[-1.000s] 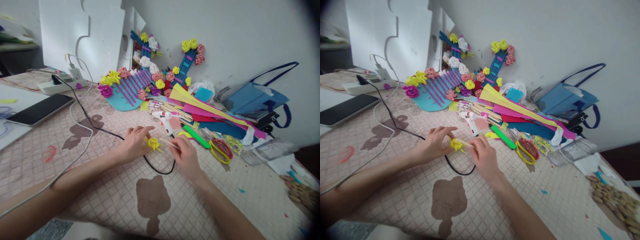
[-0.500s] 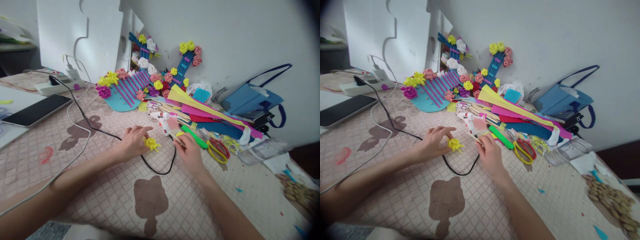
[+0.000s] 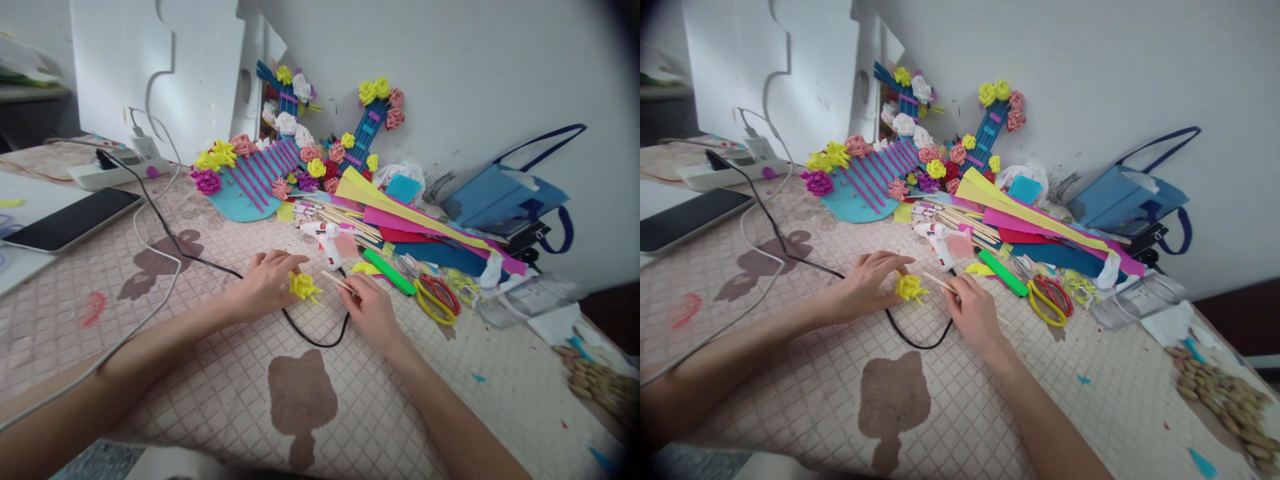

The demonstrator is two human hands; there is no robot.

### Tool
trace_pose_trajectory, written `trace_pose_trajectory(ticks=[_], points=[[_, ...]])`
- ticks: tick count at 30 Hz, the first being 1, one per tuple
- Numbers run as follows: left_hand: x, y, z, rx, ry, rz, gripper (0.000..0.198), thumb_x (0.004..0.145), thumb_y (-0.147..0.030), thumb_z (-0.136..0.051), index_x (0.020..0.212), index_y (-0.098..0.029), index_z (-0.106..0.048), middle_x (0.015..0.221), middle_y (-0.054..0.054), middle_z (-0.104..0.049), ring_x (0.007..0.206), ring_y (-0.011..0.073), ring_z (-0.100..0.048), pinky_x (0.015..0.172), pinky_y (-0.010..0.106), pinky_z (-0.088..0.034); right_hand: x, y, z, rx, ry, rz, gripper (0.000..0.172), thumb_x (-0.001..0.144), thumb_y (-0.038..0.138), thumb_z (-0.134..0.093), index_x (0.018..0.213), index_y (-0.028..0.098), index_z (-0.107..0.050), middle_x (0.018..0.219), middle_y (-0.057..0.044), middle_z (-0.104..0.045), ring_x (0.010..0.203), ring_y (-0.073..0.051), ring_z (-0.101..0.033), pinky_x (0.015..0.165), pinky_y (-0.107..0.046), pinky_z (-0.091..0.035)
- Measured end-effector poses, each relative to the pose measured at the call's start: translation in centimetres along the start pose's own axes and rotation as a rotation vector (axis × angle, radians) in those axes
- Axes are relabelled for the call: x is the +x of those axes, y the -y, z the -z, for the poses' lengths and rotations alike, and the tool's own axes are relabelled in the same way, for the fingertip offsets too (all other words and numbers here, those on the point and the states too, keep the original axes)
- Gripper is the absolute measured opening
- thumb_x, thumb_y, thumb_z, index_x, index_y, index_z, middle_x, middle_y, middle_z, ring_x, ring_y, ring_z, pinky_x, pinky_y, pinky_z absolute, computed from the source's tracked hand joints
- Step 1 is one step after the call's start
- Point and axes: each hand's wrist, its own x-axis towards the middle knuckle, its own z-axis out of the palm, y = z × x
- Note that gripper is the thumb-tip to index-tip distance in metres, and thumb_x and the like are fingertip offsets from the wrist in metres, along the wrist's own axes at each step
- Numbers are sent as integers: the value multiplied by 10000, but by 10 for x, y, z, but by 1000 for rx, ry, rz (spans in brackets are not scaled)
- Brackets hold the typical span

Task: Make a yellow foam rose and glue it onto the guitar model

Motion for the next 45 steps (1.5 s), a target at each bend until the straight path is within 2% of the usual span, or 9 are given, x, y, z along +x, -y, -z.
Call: trace_pose_trajectory(ticks=[6,11,17,27,31,35,40,45], points=[[0,-1,1,4,7,4,609,695,-239,-698,1245,-231,-435,1108,60,-619,1142,278,-473,939,459,-311,-2,3,2,2,4,-79,180,929,353,-427,943,208,-532,817,-21,-629,670,-151,-567,609,-264,-398],[0,-2,0,0,-3,5,593,723,-334,-703,1248,-233,-445,1101,73,-621,1122,280,-485,935,458,-311,-2,4,2,-2,-5,-71,185,943,323,-377,896,216,-521,763,-12,-616,680,-160,-573,613,-265,-394],[-1,2,0,-2,-8,-30,435,858,-364,-559,1248,-227,-425,1111,72,-616,1123,254,-481,931,440,-316,-3,3,1,4,-3,-54,181,942,313,-382,876,220,-523,757,-11,-607,681,-158,-563,619,-263,-391],[1,3,5,-22,22,15,519,813,-419,-602,1262,-237,-415,1159,71,-597,1148,265,-474,947,456,-326,-3,5,2,31,8,-52,189,940,309,-391,850,215,-526,747,-9,-607,667,-151,-556,601,-259,-375],[2,4,10,-57,64,42,602,729,-391,-682,1256,-249,-427,1208,68,-569,1182,278,-454,964,459,-331,-3,4,2,31,7,-46,192,941,305,-392,847,209,-529,733,-5,-597,658,-147,-550,604,-259,-372],[2,4,10,-73,93,14,594,695,-357,-716,1223,-248,-466,1248,70,-538,1195,274,-440,973,449,-341,-3,5,2,37,0,-39,194,942,310,-398,840,208,-528,719,1,-586,646,-142,-542,599,-253,-365],[3,3,7,-86,127,-7,565,719,-362,-704,1222,-243,-477,1246,74,-540,1209,280,-425,981,466,-334,-3,5,1,41,1,-28,198,941,301,-399,835,200,-531,708,0,-576,637,-140,-536,592,-249,-355],[5,3,5,-90,134,-12,448,754,-281,-668,1170,-211,-519,1196,70,-573,1181,271,-449,969,460,-349,-3,4,0,46,3,-25,196,941,303,-402,835,200,-531,703,2,-572,631,-140,-531,591,-248,-354]])
